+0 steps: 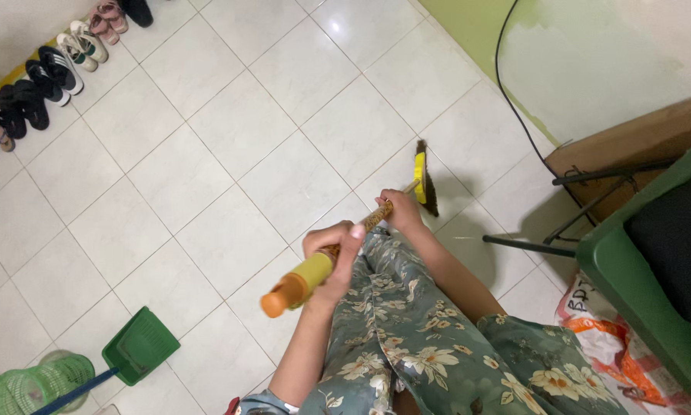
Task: The person sweeps the floor using a broom and a dustpan. The person sweeps dust and debris into a pile and then collects it using the dustpan.
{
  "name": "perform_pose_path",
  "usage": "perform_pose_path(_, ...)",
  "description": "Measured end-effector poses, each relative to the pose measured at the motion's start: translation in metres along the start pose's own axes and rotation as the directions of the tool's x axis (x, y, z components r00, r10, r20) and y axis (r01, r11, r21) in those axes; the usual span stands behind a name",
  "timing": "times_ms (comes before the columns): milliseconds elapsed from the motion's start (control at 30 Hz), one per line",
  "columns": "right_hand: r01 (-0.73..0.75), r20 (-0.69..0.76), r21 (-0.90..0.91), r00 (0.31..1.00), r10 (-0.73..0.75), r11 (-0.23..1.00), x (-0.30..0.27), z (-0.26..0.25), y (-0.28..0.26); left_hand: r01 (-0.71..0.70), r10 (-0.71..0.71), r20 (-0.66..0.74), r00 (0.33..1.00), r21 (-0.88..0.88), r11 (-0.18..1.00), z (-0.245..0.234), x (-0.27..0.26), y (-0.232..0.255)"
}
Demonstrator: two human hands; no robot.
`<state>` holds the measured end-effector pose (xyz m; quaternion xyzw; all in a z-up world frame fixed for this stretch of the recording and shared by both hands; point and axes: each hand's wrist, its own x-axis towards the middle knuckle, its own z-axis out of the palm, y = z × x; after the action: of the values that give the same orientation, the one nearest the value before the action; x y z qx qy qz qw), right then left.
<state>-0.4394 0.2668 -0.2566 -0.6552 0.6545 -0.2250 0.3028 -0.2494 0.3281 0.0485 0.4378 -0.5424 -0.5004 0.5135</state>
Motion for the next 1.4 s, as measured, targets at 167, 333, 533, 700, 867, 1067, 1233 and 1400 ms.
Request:
perform_pose_path(167,0.001,-0.031,-0.109,0.999,-0.005,0.994,-0.006,-0.029,-0.018,-0.020,0.006,-0.115,0.993,-0.125,0.992,0.002,-0.007,-0.003)
perform_pose_path(333,0.045,-0.034,-0.176,0.998,-0.052,0.983,-0.006,-0.040,-0.011,-0.019,-0.031,-0.225,0.974,-0.215,0.976,0.008,-0.007,-0.012)
perform_pose_path(533,-0.002,0.030,-0.231,1.000,0.009,0.973,-0.010,-0.059,0.028,-0.005,-0.053,-0.244,0.968,-0.230,0.973,0.036,-0.007,-0.030)
perform_pose_path(700,-0.007,-0.023,-0.289,1.000,0.000,0.957,-0.017,-0.084,0.082,0.046,-0.099,-0.186,0.977,-0.273,0.961,0.083,0.004,-0.040)
perform_pose_path(867,-0.100,0.034,-0.268,0.993,0.113,0.958,-0.030,-0.113,0.135,0.182,-0.187,-0.016,0.982,-0.163,0.970,0.121,0.011,-0.051)
perform_pose_path(1067,-0.131,0.202,-0.201,0.964,0.172,0.971,-0.027,-0.123,0.160,0.195,-0.193,0.050,0.980,-0.040,0.980,0.153,0.010,-0.044)
perform_pose_path(1233,0.032,0.271,-0.085,0.962,-0.008,0.996,-0.017,-0.114,0.154,0.161,-0.173,0.097,0.980,0.115,0.980,0.174,0.003,-0.016)
perform_pose_path(1400,0.078,0.290,0.045,0.953,-0.088,0.996,-0.015,-0.129,0.110,-0.024,0.019,0.065,0.998,0.079,0.997,0.175,-0.003,0.009)
